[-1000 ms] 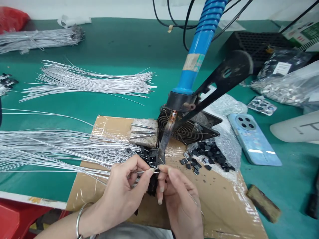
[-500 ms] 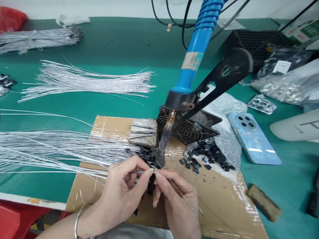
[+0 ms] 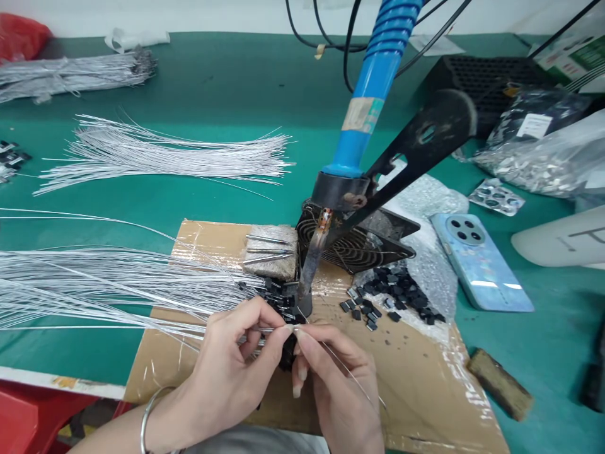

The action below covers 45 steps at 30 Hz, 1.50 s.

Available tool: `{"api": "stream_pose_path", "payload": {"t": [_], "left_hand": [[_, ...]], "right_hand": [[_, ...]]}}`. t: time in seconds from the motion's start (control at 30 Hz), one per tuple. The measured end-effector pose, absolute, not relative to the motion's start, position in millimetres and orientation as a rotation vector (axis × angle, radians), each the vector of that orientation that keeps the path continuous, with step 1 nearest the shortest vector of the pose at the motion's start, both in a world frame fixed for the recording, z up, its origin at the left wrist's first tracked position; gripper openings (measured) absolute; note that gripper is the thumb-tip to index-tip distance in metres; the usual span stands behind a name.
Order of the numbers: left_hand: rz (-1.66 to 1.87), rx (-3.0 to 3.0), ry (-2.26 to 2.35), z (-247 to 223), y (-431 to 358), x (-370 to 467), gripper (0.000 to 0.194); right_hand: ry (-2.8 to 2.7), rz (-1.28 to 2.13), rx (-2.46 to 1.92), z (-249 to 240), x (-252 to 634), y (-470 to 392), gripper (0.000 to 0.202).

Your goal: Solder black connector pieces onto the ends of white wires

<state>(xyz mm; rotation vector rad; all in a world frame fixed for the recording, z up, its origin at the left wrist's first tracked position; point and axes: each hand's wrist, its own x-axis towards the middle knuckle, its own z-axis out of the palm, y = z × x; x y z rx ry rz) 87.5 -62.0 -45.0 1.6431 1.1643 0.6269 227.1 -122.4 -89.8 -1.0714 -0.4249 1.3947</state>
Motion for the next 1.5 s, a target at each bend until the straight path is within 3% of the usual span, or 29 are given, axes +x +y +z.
{"api": "stream_pose_path", "payload": {"t": [0.6, 1.3, 1.4, 1.5], "left_hand": [[0.565, 1.747, 1.155, -45, -62, 85, 0.017], [0.681, 1.698, 1.220, -50, -69, 92, 0.017], [0.696, 1.662, 1.223, -49, -67, 92, 0.017], [0.691, 1.644, 1.257, -49, -64, 90, 0.017]], "right_hand": [[-0.306, 1.503, -1.164, -70, 238, -119, 0.019], [-0.258, 1.469, -0.977, -89, 217, -125, 0.011], [-0.353, 1.456, -1.006, -88, 228, -129, 0.026], [-0.493, 1.105, -1.288, -89, 257, -137, 0.043]]}}
